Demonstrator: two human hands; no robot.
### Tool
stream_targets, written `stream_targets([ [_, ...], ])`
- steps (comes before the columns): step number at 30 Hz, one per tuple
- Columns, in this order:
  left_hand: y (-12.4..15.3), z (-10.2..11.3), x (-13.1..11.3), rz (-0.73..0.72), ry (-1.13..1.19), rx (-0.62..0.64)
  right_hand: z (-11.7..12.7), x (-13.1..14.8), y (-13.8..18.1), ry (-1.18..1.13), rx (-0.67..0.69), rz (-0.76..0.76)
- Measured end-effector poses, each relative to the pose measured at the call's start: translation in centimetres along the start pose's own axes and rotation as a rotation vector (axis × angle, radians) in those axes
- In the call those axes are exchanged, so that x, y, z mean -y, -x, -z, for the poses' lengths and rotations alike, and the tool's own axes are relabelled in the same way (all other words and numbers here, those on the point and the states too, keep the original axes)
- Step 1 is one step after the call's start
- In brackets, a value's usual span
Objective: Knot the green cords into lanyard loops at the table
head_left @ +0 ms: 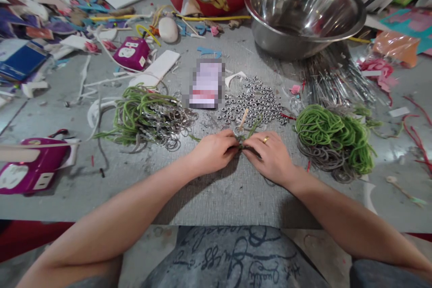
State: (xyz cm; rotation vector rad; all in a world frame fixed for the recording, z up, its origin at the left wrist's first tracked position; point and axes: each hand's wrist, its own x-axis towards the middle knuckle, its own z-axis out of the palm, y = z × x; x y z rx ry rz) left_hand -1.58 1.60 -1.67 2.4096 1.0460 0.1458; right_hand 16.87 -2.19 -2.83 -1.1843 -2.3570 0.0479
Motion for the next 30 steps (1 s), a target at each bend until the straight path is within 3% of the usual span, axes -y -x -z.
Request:
stream_targets([
  [5,0.1,-0.3,0.2,-0.011,0.019,-0.043,0.5,0.4,0.1,0.076,0.006,0.134],
  [14,0.0,-0.8,0.3,-0.02,0.058,-0.103,0.2,1.1,0.1,0.187,0.083,0.101],
  [25,0.4,-1.2,0.3,-0.027,0.045,-0.169,0.8,1.2,0.1,0.025,0.155,0.225],
  [30,0.7,-1.6,0.4,-0.051,-0.002,-0.244,0.9,1.4,0.3,-0.073,0.265,0.339],
])
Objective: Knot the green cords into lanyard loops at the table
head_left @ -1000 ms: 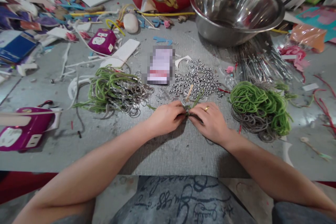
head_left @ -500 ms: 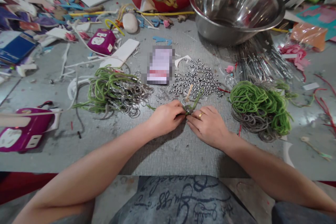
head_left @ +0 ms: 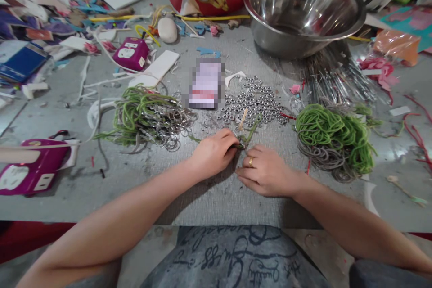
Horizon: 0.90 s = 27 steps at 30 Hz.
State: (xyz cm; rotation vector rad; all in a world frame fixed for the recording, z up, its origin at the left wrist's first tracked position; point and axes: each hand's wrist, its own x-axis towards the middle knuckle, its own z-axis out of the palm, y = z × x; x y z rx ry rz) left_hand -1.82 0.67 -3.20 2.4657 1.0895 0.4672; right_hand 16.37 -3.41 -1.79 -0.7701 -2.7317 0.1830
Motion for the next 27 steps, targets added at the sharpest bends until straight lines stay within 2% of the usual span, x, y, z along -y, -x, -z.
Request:
stream_targets([
  [4,0.5,-0.1,-0.2,-0.053,-0.116,-0.095,0.2,0.6,0.0,-0.078,0.134,0.083],
  [7,0.9,0.1,-0.5,-0.063,-0.17,-0.094,0.4,0.9,0.0,-0.108,0.177,0.121],
  [10,1.3,0.3,-0.8,-0.034,-0.184,-0.071,0.6,0.8,-0.1,-0.069,0.042,0.057],
  [13,1.4,0.2,-1.1,-0.009,-0.215,-0.059,0.8,0.1,0.0,0.041,-0.184,-0.132],
  [15,1.4,0.1,-1.3,0.006,-0.247,-0.028,0.8,-0.4,0.1,0.122,-0.233,-0.24],
  [17,1.4,-0.1,-1.5,0.034,-0.285,0.014,0.6,-0.7,0.2,0.198,-0.167,-0.308],
  [22,1.4,-0.2,-1.8,0.112,-0.369,0.121,0.1,-0.4,0.3,0.356,0.098,-0.458],
  [27,1.7,0.5,-2.0,0.175,-0.479,0.16,0.3,0.3,0.3,0.495,0.179,-0.584],
])
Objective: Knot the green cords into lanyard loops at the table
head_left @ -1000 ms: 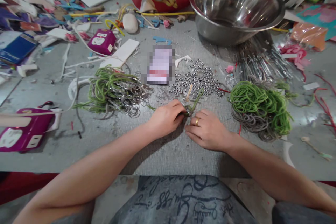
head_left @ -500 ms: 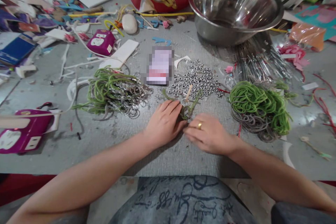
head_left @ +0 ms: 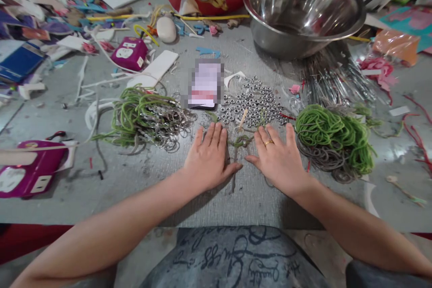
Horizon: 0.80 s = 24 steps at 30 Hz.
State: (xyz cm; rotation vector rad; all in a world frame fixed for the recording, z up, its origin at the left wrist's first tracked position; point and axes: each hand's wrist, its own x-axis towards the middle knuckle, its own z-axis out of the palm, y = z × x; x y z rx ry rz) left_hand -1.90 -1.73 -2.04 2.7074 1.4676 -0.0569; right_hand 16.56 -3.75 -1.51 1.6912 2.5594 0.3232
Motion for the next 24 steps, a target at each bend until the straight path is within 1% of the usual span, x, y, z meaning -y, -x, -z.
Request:
stream_targets([
  [3,0.2,0.6,0.5,0.054,-0.086,0.027,0.1,-0.5,0.2,0.083,0.032,-0.062],
  [7,0.3,1.2,1.3,0.119,-0.148,0.061,-0.1,-1.9,0.6,0.151,0.061,-0.12],
  [10,0.4,1.2,1.5,0.119,-0.13,0.046,-0.2,-2.7,0.9,0.172,0.047,-0.116],
  [13,0.5,1.2,1.6,0.108,-0.113,0.001,0.0,-2.7,0.9,0.143,0.043,-0.111],
  [15,0.5,1.3,1.6,0.083,-0.093,-0.058,0.4,-2.5,0.7,0.08,0.012,-0.1],
  [17,0.3,1.6,1.7,0.041,-0.041,-0.13,0.7,-2.4,0.3,-0.046,-0.064,-0.052],
  [19,-0.2,1.8,1.8,-0.029,0.038,-0.198,0.6,-2.2,-0.1,-0.209,-0.164,0.027],
  [21,-0.9,1.6,1.9,-0.123,0.116,-0.258,0.1,-1.9,-0.6,-0.351,-0.229,0.095],
  [23,-1.7,0.9,1.9,-0.16,0.16,-0.288,-0.6,-1.6,-1.0,-0.432,-0.237,0.108],
  [24,-2.1,0.5,1.9,-0.165,0.162,-0.279,-1.0,-1.4,-1.2,-0.451,-0.229,0.097],
])
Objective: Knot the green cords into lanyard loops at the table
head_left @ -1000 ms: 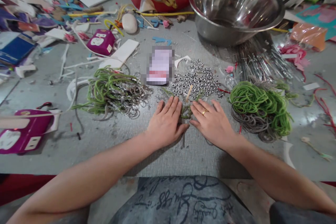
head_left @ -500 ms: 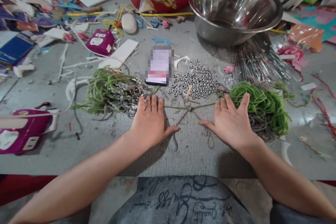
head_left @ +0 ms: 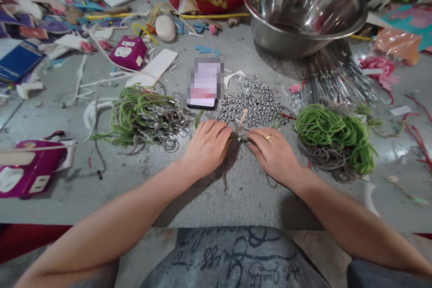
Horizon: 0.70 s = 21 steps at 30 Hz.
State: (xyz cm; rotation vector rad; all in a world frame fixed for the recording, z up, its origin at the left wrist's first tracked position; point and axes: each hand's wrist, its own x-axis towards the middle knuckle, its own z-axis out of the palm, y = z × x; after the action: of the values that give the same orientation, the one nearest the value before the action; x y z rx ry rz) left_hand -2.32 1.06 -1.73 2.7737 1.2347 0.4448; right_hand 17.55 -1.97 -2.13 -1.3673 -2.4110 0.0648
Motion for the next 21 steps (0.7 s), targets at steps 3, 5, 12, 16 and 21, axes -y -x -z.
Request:
stream_targets([
  [3,-0.5,-1.3,0.1,-0.021,0.0,0.043,-1.0,-0.1,-0.3,-0.007,0.02,-0.029],
  [5,-0.5,-1.7,0.1,-0.026,-0.009,0.052,-1.2,-0.2,-0.4,0.003,0.036,-0.019],
  [12,-0.2,-1.1,-0.2,-0.044,-0.015,0.126,-1.1,-0.2,-0.3,0.048,0.024,-0.02],
  [16,-0.2,-1.0,-0.5,0.024,-0.083,0.19,-1.3,0.1,-0.2,0.103,0.035,-0.032],
  [21,-0.2,-0.8,-1.1,0.102,-0.101,0.234,-1.2,0.6,0.0,0.138,0.12,-0.112],
])
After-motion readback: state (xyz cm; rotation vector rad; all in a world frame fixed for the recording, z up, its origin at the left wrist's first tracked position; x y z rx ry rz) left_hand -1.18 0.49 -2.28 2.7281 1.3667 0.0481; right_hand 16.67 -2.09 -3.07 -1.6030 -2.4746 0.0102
